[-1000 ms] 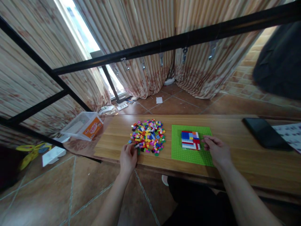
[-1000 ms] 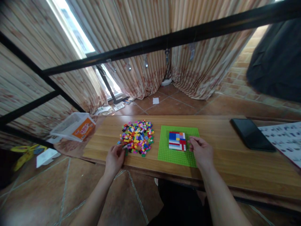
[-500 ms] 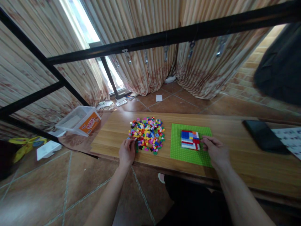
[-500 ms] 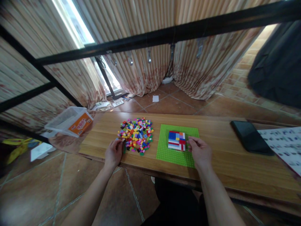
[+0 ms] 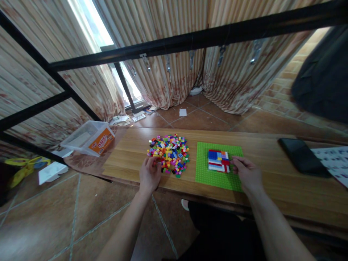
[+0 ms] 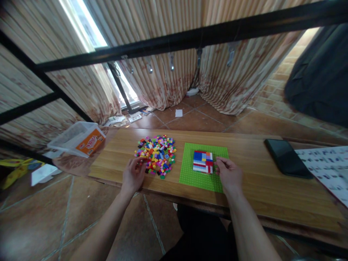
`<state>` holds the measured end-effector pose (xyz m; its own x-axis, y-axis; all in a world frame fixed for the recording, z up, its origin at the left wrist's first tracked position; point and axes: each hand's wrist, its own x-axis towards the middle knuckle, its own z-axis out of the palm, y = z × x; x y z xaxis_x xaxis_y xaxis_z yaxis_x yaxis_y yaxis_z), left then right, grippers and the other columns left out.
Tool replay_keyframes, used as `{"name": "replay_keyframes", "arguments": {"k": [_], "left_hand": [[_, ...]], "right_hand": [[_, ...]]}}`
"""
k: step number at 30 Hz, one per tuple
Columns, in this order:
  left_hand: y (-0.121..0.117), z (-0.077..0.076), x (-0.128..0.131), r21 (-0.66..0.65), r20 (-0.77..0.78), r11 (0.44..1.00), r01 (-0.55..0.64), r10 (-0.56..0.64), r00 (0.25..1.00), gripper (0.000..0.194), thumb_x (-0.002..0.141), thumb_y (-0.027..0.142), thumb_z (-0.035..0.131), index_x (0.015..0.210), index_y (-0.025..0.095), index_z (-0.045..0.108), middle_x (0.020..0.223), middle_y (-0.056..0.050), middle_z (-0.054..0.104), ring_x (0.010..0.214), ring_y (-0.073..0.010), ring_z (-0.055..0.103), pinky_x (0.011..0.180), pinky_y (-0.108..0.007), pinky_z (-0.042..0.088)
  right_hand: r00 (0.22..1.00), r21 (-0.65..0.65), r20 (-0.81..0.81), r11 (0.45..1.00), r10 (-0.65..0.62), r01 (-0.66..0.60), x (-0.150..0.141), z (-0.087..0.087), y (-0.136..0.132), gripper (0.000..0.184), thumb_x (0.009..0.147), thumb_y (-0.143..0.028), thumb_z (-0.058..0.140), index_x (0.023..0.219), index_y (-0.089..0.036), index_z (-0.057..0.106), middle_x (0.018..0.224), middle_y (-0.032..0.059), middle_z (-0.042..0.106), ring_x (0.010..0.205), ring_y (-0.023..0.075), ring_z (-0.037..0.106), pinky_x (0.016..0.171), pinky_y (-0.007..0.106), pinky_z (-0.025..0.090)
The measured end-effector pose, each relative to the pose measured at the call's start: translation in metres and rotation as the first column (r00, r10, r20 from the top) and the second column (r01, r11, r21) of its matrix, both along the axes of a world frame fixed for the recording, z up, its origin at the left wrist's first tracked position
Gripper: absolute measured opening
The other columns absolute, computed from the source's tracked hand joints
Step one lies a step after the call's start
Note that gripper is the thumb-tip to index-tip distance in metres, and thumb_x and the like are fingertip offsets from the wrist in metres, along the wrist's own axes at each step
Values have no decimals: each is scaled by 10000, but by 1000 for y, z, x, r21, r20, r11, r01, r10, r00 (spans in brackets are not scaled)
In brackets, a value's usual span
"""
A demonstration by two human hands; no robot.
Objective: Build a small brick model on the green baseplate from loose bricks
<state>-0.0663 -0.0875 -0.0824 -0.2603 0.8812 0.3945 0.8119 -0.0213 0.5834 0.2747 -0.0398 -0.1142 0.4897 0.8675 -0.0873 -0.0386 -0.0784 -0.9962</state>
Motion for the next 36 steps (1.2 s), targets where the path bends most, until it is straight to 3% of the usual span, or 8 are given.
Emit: {"name": "replay_keyframes", "arguments": {"k": [3,14,18,22,24,27,31,36], "left_hand": [[-1,-2,8,28,-80,985,171,-168,982,263,812,245,618,1071,209,649,1084,-101,615,1041,-237,598,920,-380,498],[17,-1,13,-52,-130,979,195,-201,971,102,797,241,629,875,196,679,995,-96,620,946,-231,611,867,-386,508],[17,4,9,-27,45,984,177,-176,983,120,815,279,605,866,192,671,974,-86,639,883,-201,620,813,-344,517],[16,6,8,-71,349,981,178,-143,926,227,834,362,568,896,167,666,818,-49,666,687,-155,597,627,-268,494],[18,5,8,-103,397,981,162,-108,911,246,825,365,566,898,152,665,721,-28,648,619,-143,570,563,-249,461],[21,3,10,-91,332,987,131,-94,939,210,819,322,547,861,151,662,684,-23,630,600,-140,555,563,-255,461],[23,1,12,-21,206,992,121,-115,972,135,826,269,553,846,179,652,795,-60,659,681,-173,593,645,-320,508],[27,11,32,23,99,981,191,-192,976,120,828,244,581,908,183,647,895,-69,652,721,-173,606,697,-337,536]], "right_hand": [[1000,8,0,1000,-4,4,-1,1,0,309,604,-393,735,816,-169,721,646,17,678,484,104,523,423,225,438],[1000,-17,-1,1000,13,-13,-1,2,-1,323,615,-386,717,845,-160,727,652,13,679,479,99,517,428,224,436],[1000,-8,2,1000,26,-26,-1,2,-1,345,613,-415,717,846,-161,723,668,27,687,489,110,530,434,235,440],[1000,-12,-3,1000,8,-8,-4,7,0,344,596,-420,719,823,-162,717,644,22,677,478,108,520,426,231,423],[1000,-11,-7,1000,3,-3,-5,9,0,337,595,-414,717,816,-161,717,635,19,673,477,108,516,426,231,418],[1000,-16,-31,1000,1,-1,-6,12,0,336,584,-407,720,808,-157,716,627,16,671,475,107,516,433,232,424],[998,-21,-62,1000,9,-10,-5,11,-1,335,581,-396,726,814,-156,714,627,11,671,465,100,510,431,230,426],[999,-29,-54,1000,4,-6,-6,10,0,326,587,-383,718,822,-157,717,625,10,666,467,97,514,428,224,426]]}}
